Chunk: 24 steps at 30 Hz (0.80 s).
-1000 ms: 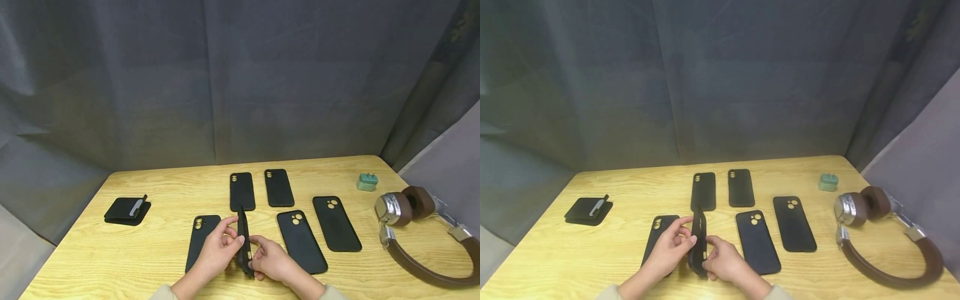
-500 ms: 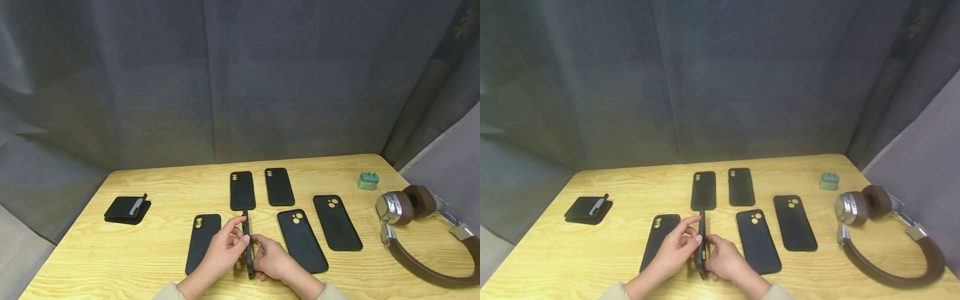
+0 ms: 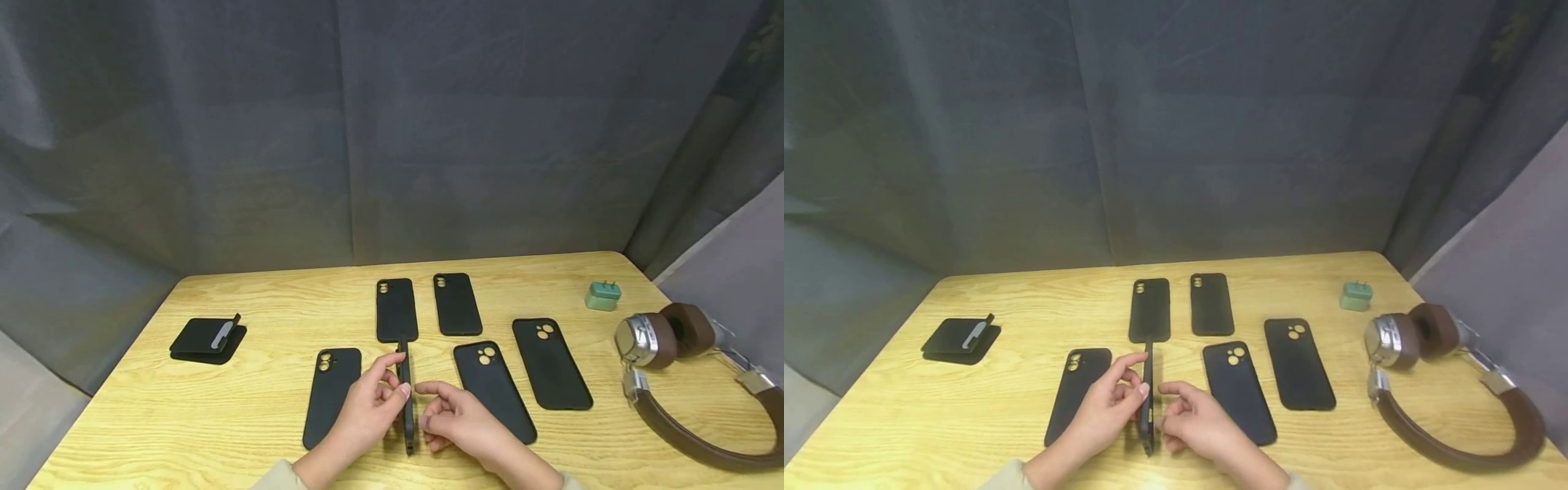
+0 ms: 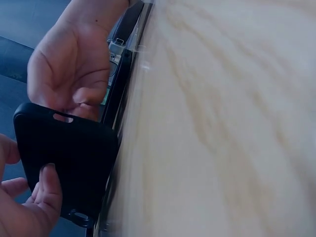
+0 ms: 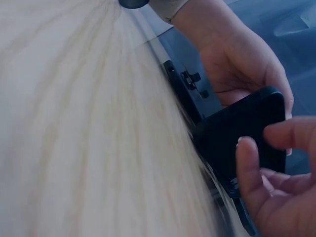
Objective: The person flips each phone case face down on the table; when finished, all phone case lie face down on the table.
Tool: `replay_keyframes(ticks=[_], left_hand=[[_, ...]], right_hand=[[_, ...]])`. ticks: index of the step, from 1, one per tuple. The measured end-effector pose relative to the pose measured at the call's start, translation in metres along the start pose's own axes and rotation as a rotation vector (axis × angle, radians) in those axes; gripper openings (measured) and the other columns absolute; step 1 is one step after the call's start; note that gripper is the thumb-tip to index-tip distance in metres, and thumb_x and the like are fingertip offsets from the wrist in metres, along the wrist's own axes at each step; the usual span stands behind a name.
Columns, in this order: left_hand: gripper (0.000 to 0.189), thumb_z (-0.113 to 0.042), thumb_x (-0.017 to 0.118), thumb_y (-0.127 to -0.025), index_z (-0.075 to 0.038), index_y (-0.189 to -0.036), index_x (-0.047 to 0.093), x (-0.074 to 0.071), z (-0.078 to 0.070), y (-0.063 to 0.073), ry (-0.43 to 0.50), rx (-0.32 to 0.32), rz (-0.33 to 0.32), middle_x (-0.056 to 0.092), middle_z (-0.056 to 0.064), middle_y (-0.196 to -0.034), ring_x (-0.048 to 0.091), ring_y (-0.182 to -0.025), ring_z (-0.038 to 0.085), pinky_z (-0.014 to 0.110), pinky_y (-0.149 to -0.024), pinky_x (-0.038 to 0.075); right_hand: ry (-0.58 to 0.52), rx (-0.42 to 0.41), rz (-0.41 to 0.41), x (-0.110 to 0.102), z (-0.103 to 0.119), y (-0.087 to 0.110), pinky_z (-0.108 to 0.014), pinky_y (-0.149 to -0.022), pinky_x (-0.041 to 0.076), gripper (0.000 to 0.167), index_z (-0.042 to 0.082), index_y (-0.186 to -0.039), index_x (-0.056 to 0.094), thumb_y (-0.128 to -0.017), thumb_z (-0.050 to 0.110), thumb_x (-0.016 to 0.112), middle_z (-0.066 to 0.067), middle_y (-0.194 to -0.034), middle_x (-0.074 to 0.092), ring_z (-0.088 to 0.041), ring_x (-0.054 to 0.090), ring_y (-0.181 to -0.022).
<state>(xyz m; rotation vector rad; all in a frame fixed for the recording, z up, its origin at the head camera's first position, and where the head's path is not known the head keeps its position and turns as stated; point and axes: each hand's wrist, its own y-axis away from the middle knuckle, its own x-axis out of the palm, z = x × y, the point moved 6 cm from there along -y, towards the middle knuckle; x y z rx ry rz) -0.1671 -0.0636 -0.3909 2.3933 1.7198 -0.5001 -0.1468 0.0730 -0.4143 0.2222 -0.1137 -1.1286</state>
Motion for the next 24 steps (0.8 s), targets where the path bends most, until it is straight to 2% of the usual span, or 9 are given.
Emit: replay_keyframes(ticks=[5, 10, 16, 24], left_hand=[[0.040, -0.019, 0.055, -0.092, -0.014, -0.131, 0.048, 0.001, 0.002, 0.000, -0.008, 0.004, -0.011, 0.049, 0.006, -0.093, 0.045, -0.053, 0.003, 0.021, -0.044, 0.042], [0.041, -0.018, 0.055, -0.092, -0.013, -0.131, 0.047, 0.003, 0.003, 0.001, 0.005, 0.019, -0.029, 0.048, 0.006, -0.094, 0.047, -0.054, 0.003, 0.021, -0.044, 0.043], [0.041, -0.018, 0.054, -0.094, -0.015, -0.133, 0.046, 0.006, 0.003, 0.002, 0.012, 0.029, -0.045, 0.046, 0.006, -0.094, 0.045, -0.054, 0.002, 0.020, -0.043, 0.042], [0.039, -0.021, 0.052, -0.095, -0.018, -0.134, 0.045, 0.008, 0.006, 0.005, 0.031, 0.022, -0.062, 0.048, 0.006, -0.093, 0.043, -0.052, 0.002, 0.020, -0.042, 0.040]], right_hand=[[-0.082, -0.037, 0.063, 0.000, 0.005, 0.006, -0.029, -0.071, 0.051, 0.058, -0.008, -0.135, 0.035, -0.083, 0.007, 0.057, -0.006, -0.093, 0.052, -0.014, 0.054, -0.080], [-0.122, -0.063, 0.100, 0.006, 0.007, 0.010, -0.022, -0.073, 0.049, 0.061, -0.007, -0.135, 0.035, -0.083, 0.009, 0.063, -0.008, -0.099, 0.048, -0.014, 0.052, -0.085], [-0.128, -0.069, 0.071, 0.012, 0.004, 0.010, -0.021, -0.069, 0.046, 0.068, -0.005, -0.135, 0.033, -0.079, 0.008, 0.070, -0.007, -0.095, 0.048, -0.012, 0.051, -0.080], [-0.108, -0.087, 0.013, 0.015, 0.002, 0.009, -0.020, -0.064, 0.046, 0.074, -0.003, -0.138, 0.030, -0.077, 0.006, 0.072, -0.004, -0.086, 0.050, -0.008, 0.052, -0.072]])
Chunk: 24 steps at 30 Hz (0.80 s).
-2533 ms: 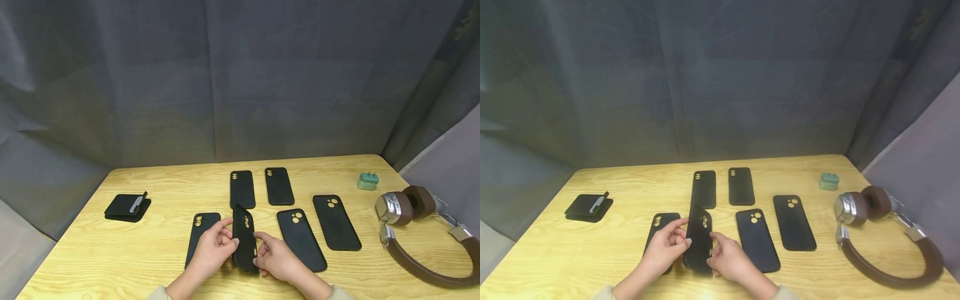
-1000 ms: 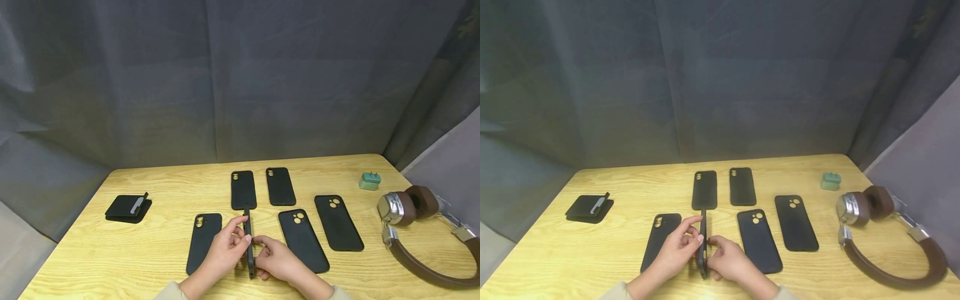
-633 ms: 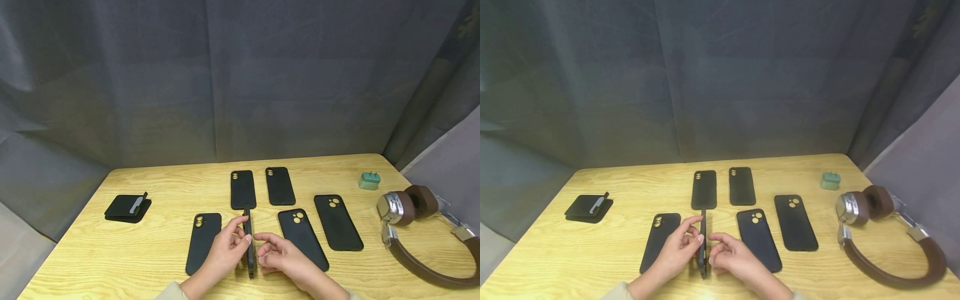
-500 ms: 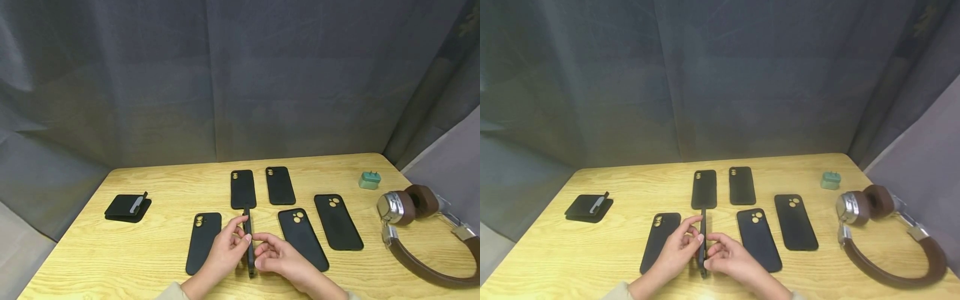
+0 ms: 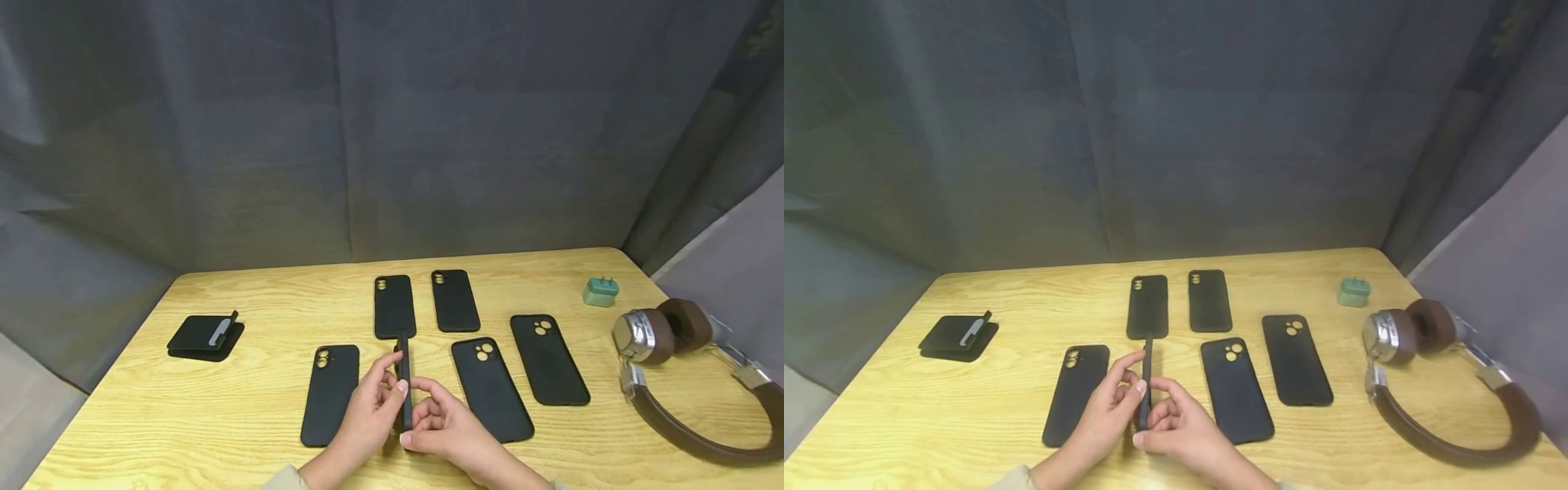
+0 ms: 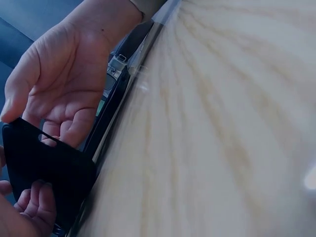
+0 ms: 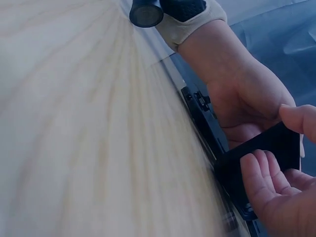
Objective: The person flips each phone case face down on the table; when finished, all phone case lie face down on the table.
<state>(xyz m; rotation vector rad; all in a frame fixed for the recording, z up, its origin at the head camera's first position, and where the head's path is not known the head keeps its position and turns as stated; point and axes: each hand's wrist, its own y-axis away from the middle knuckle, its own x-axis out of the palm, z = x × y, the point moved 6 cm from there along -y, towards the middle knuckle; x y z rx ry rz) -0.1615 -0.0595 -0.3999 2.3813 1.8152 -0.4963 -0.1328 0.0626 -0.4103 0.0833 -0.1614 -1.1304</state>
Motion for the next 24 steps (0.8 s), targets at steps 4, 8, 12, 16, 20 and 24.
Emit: replay_keyframes(ticks=[4, 8, 12, 16, 20, 24], left_hand=[[0.038, -0.022, 0.052, -0.095, -0.020, -0.133, 0.046, 0.000, 0.002, 0.000, 0.015, -0.013, -0.008, 0.048, 0.006, -0.092, 0.043, -0.053, 0.003, 0.020, -0.044, 0.040], [0.038, -0.022, 0.052, -0.095, -0.020, -0.132, 0.046, 0.000, 0.002, 0.000, 0.022, -0.018, -0.012, 0.048, 0.006, -0.092, 0.043, -0.053, 0.003, 0.020, -0.045, 0.040], [0.037, -0.021, 0.052, -0.095, -0.019, -0.132, 0.046, -0.001, 0.002, 0.000, 0.035, -0.026, -0.002, 0.048, 0.005, -0.093, 0.041, -0.052, 0.002, 0.019, -0.044, 0.038], [0.038, -0.019, 0.054, -0.094, -0.016, -0.131, 0.047, -0.004, 0.002, 0.001, 0.071, -0.046, -0.001, 0.049, 0.005, -0.094, 0.042, -0.053, 0.002, 0.018, -0.045, 0.038], [0.038, -0.016, 0.053, -0.094, -0.008, -0.131, 0.046, -0.008, 0.004, 0.003, 0.138, -0.070, -0.014, 0.050, 0.006, -0.093, 0.050, -0.062, 0.008, 0.021, -0.055, 0.046], [0.040, -0.016, 0.052, -0.094, -0.001, -0.131, 0.044, -0.012, 0.009, 0.003, 0.189, -0.110, -0.026, 0.052, 0.007, -0.093, 0.055, -0.075, 0.014, 0.025, -0.065, 0.050]], right_hand=[[0.002, -0.007, -0.007, 0.002, 0.001, -0.001, -0.020, -0.062, 0.045, 0.074, -0.002, -0.138, 0.029, -0.077, 0.005, 0.072, -0.003, -0.083, 0.050, -0.007, 0.050, -0.069], [-0.012, 0.000, -0.014, 0.003, 0.001, -0.001, -0.019, -0.061, 0.044, 0.073, 0.000, -0.137, 0.029, -0.077, 0.005, 0.070, -0.002, -0.081, 0.049, -0.007, 0.049, -0.067], [-0.021, 0.009, -0.023, 0.003, 0.000, 0.000, -0.019, -0.061, 0.043, 0.072, 0.002, -0.137, 0.029, -0.077, 0.004, 0.069, -0.001, -0.081, 0.048, -0.007, 0.048, -0.066], [-0.021, 0.010, -0.026, 0.005, 0.000, -0.001, -0.019, -0.062, 0.043, 0.072, 0.003, -0.137, 0.029, -0.077, 0.004, 0.069, -0.001, -0.080, 0.048, -0.007, 0.048, -0.066], [-0.037, -0.002, -0.027, 0.005, 0.003, -0.002, -0.020, -0.063, 0.044, 0.073, 0.004, -0.138, 0.028, -0.077, 0.002, 0.067, -0.001, -0.079, 0.049, -0.008, 0.050, -0.067], [-0.043, -0.018, -0.037, 0.003, 0.008, -0.002, -0.021, -0.063, 0.043, 0.073, 0.003, -0.139, 0.027, -0.077, 0.001, 0.065, -0.001, -0.079, 0.050, -0.008, 0.051, -0.068]])
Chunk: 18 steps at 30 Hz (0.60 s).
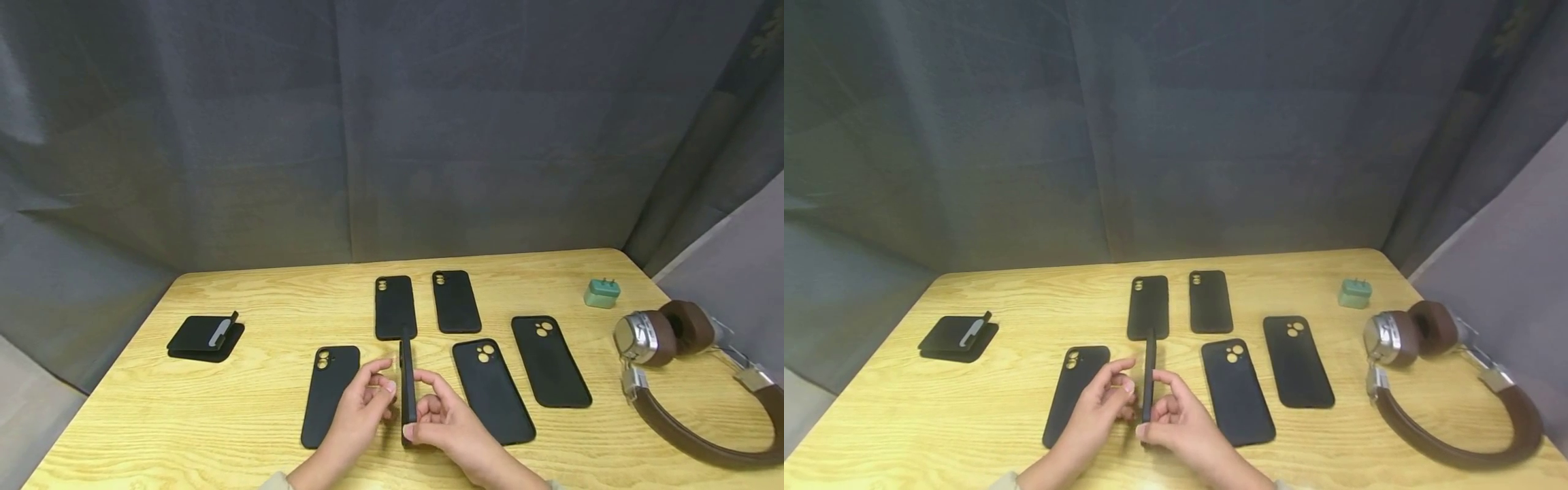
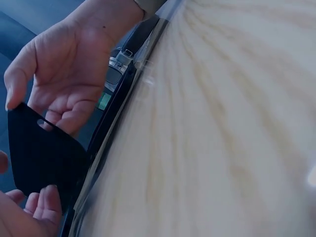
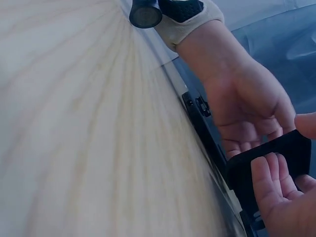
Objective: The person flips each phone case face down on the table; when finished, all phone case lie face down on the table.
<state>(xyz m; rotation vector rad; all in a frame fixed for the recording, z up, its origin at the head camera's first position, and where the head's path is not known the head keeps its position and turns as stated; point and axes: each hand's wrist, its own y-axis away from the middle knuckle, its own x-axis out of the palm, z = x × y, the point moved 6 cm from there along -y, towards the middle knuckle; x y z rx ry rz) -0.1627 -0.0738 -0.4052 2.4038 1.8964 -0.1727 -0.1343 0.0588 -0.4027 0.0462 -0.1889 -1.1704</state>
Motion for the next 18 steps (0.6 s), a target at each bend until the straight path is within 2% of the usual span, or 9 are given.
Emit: replay_keyframes(ticks=[3, 9, 13, 18], left_hand=[[0.042, -0.014, 0.052, -0.094, 0.002, -0.131, 0.043, -0.002, 0.005, -0.001, 0.042, -0.035, -0.003, 0.053, 0.010, -0.095, 0.055, -0.079, 0.015, 0.026, -0.068, 0.051], [0.046, -0.009, 0.050, -0.092, 0.008, -0.134, 0.038, 0.002, 0.012, 0.001, 0.147, -0.108, 0.046, 0.054, 0.013, -0.103, 0.057, -0.085, 0.013, 0.029, -0.074, 0.052], [0.049, -0.007, 0.049, -0.091, 0.008, -0.135, 0.036, 0.004, 0.015, 0.001, 0.201, -0.149, 0.061, 0.059, 0.009, -0.098, 0.059, -0.083, 0.011, 0.031, -0.073, 0.053], [0.051, -0.004, 0.050, -0.088, 0.008, -0.136, 0.035, 0.004, 0.017, 0.001, 0.239, -0.162, 0.056, 0.062, 0.007, -0.093, 0.060, -0.081, 0.011, 0.029, -0.070, 0.053]], right_hand=[[-0.003, -0.008, -0.006, -0.001, 0.002, 0.000, -0.022, -0.064, 0.044, 0.073, 0.004, -0.140, 0.025, -0.077, 0.001, 0.063, -0.001, -0.081, 0.051, -0.008, 0.051, -0.069], [-0.042, -0.040, 0.008, 0.000, 0.007, 0.001, -0.023, -0.071, 0.049, 0.073, 0.002, -0.140, 0.022, -0.077, -0.001, 0.060, -0.003, -0.087, 0.055, -0.009, 0.056, -0.074], [-0.068, -0.056, 0.016, 0.000, 0.009, 0.002, -0.025, -0.074, 0.051, 0.073, 0.002, -0.140, 0.021, -0.077, -0.002, 0.059, -0.004, -0.091, 0.057, -0.010, 0.058, -0.079], [-0.083, -0.057, 0.012, -0.001, 0.008, 0.003, -0.029, -0.076, 0.051, 0.073, 0.002, -0.141, 0.020, -0.078, -0.003, 0.057, -0.004, -0.093, 0.057, -0.010, 0.060, -0.083]])
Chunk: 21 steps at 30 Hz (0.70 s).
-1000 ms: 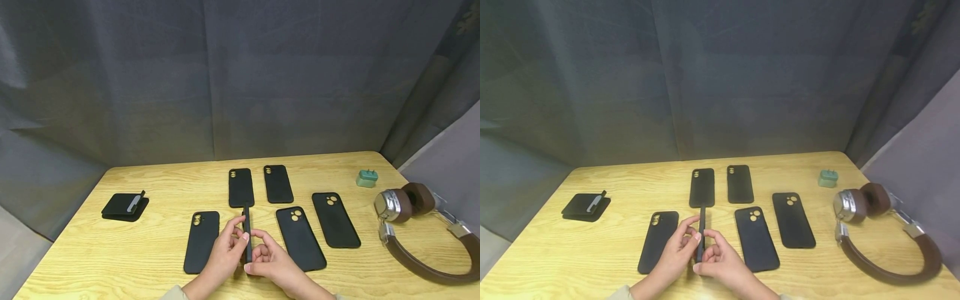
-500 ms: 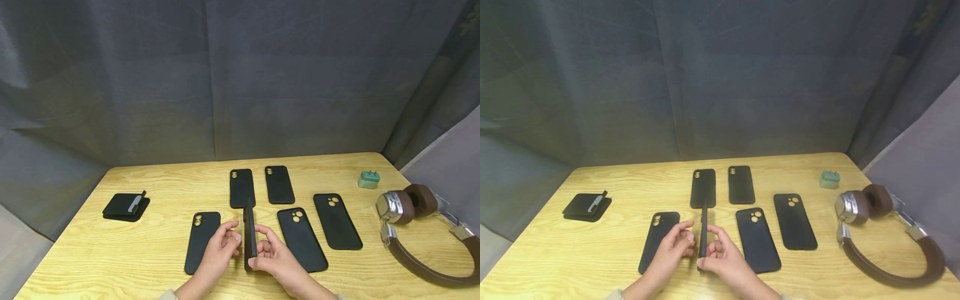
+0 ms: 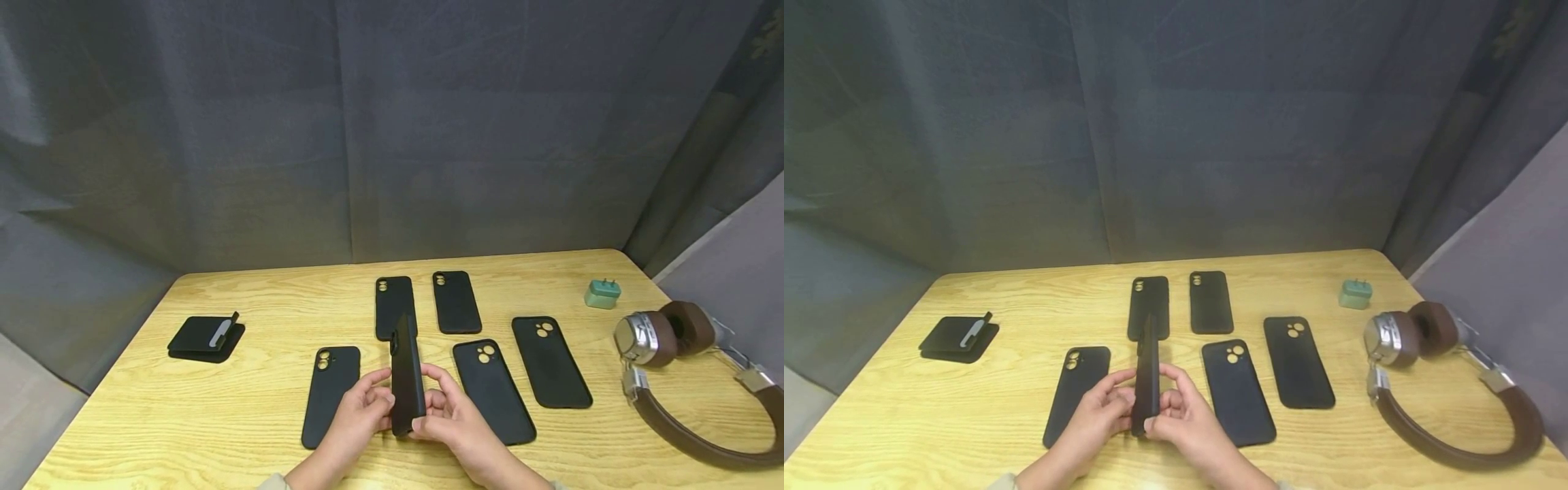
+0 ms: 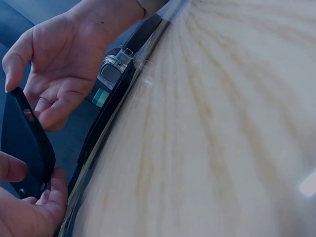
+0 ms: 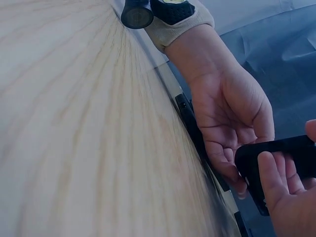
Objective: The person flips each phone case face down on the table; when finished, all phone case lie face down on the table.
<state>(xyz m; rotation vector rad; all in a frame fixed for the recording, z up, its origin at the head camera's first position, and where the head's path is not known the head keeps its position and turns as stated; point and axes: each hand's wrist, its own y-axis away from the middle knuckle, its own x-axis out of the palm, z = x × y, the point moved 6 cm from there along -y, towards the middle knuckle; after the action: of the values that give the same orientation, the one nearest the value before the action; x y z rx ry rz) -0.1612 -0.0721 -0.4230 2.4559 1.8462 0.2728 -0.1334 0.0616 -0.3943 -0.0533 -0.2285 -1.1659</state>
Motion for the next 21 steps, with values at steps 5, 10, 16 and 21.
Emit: replay_keyframes(ticks=[5, 10, 16, 21], left_hand=[[0.051, -0.003, 0.053, -0.088, 0.004, -0.136, 0.037, -0.005, 0.000, 0.000, -0.024, 0.013, -0.027, 0.061, 0.013, -0.102, 0.062, -0.085, 0.014, 0.028, -0.071, 0.053], [0.053, -0.002, 0.054, -0.088, 0.002, -0.138, 0.036, -0.010, -0.005, 0.002, -0.052, 0.062, -0.049, 0.057, 0.016, -0.105, 0.061, -0.087, 0.014, 0.025, -0.073, 0.052], [0.053, -0.001, 0.057, -0.087, 0.000, -0.137, 0.039, -0.014, -0.011, 0.004, -0.057, 0.088, -0.089, 0.056, 0.012, -0.101, 0.060, -0.083, 0.009, 0.020, -0.071, 0.050], [0.054, 0.000, 0.059, -0.085, 0.000, -0.136, 0.041, -0.016, -0.015, 0.006, -0.055, 0.095, -0.101, 0.053, 0.009, -0.099, 0.056, -0.078, 0.005, 0.016, -0.071, 0.048]], right_hand=[[-0.016, -0.013, -0.006, -0.002, -0.002, 0.001, -0.030, -0.076, 0.052, 0.073, 0.000, -0.143, 0.015, -0.080, -0.004, 0.053, -0.004, -0.094, 0.058, -0.011, 0.062, -0.086], [-0.019, 0.008, -0.036, -0.008, -0.003, 0.001, -0.028, -0.074, 0.053, 0.074, 0.000, -0.145, 0.014, -0.082, -0.004, 0.053, -0.005, -0.094, 0.058, -0.011, 0.062, -0.084], [0.021, 0.034, -0.057, -0.015, -0.003, 0.002, -0.028, -0.074, 0.053, 0.075, -0.004, -0.144, 0.015, -0.081, -0.002, 0.055, -0.007, -0.092, 0.056, -0.012, 0.062, -0.080], [0.055, 0.055, -0.071, -0.020, -0.005, 0.004, -0.027, -0.073, 0.053, 0.075, -0.009, -0.142, 0.020, -0.079, -0.002, 0.059, -0.007, -0.090, 0.054, -0.011, 0.062, -0.076]])
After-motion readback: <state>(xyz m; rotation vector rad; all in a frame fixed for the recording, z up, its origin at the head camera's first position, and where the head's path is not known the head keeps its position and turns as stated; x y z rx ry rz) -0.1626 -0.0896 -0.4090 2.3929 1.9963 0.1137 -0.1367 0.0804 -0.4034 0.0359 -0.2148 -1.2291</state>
